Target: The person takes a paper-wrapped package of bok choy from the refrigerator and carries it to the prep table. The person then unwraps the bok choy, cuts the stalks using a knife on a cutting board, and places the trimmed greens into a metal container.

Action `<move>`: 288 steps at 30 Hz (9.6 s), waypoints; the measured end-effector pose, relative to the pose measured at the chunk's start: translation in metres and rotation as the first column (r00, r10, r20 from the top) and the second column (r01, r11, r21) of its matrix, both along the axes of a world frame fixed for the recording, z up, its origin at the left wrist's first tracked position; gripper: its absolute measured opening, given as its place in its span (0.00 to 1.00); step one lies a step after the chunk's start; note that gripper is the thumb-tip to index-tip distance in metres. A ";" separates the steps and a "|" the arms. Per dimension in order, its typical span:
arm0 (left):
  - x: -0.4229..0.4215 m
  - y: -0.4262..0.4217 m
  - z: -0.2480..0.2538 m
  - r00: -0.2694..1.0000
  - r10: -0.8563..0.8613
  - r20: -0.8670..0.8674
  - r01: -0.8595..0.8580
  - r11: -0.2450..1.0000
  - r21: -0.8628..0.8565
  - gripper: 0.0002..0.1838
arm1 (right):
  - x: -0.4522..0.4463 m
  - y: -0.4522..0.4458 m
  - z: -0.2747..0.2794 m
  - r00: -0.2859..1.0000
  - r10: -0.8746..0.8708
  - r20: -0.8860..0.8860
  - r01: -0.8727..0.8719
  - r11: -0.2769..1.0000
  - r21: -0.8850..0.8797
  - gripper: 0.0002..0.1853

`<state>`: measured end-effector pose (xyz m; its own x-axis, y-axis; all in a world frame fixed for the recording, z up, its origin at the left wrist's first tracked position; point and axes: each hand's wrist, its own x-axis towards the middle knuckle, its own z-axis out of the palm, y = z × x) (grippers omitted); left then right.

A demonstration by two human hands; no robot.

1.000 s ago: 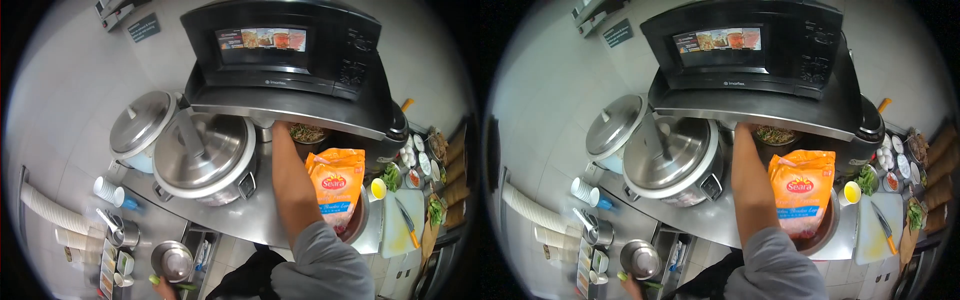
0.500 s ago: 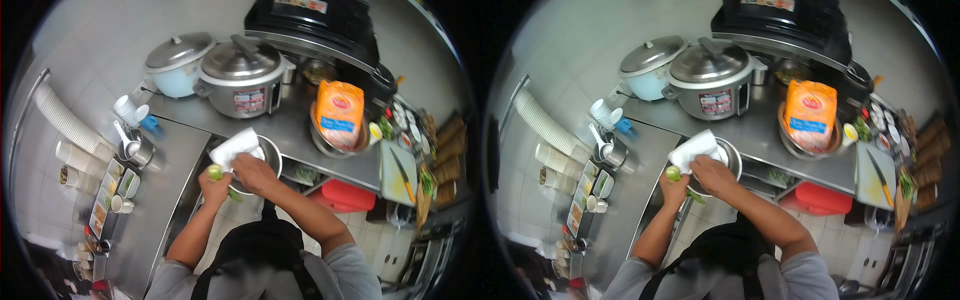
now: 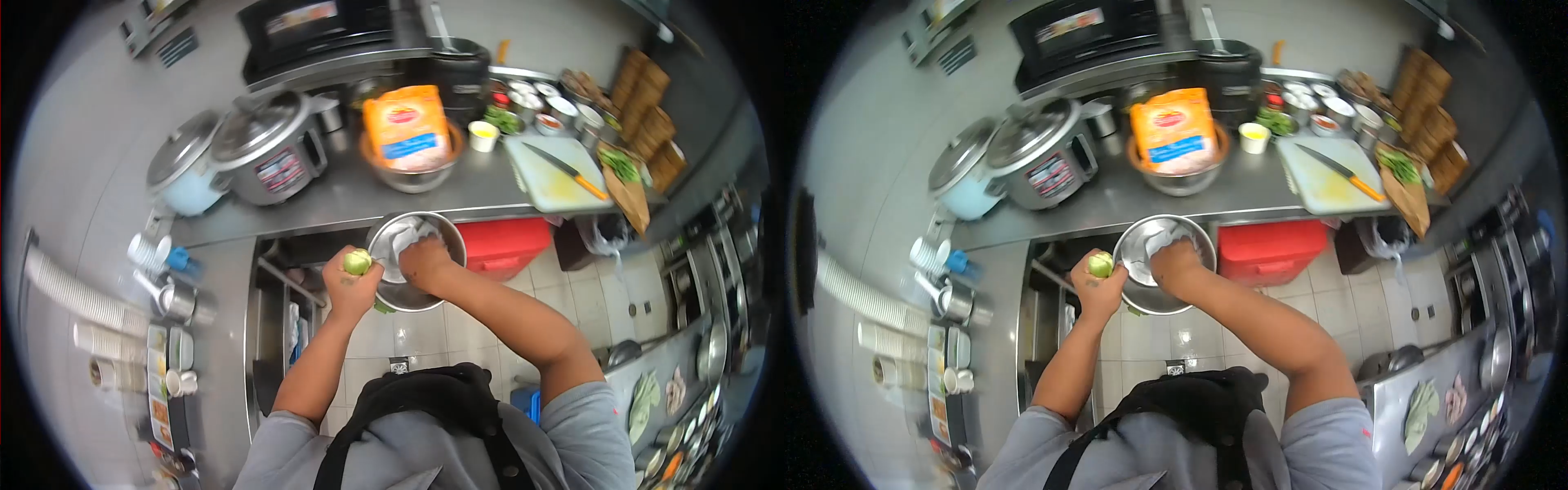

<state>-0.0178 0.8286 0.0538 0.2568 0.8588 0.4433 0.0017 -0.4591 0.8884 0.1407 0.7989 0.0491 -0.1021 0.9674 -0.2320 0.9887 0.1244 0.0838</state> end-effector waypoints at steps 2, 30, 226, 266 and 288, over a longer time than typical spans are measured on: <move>0.039 -0.020 -0.002 0.997 -0.070 0.014 0.070 0.997 -0.014 0.12 | 0.036 -0.030 -0.017 0.924 -0.195 -0.329 0.256 0.955 0.151 0.12; 0.455 -0.151 0.006 0.769 -0.637 -0.053 0.549 0.617 0.564 0.11 | 0.367 -0.239 -0.014 0.077 -0.143 -0.987 0.968 0.248 0.040 0.14; 0.578 -0.049 -0.207 0.582 -0.810 0.076 0.578 0.345 -0.739 0.30 | 0.416 -0.246 -0.143 -0.397 0.035 -0.917 0.918 0.036 -0.396 0.13; 0.479 0.039 -0.218 0.914 0.395 -0.096 -0.401 0.838 -0.370 0.36 | 0.671 -0.161 -0.154 -0.189 -0.340 -0.921 0.494 0.778 -0.388 0.11; 0.608 -0.004 -0.122 0.782 -0.609 0.129 0.591 0.660 -0.464 0.32 | 0.607 -0.051 -0.108 -0.440 0.018 -0.898 0.702 0.630 -0.331 0.23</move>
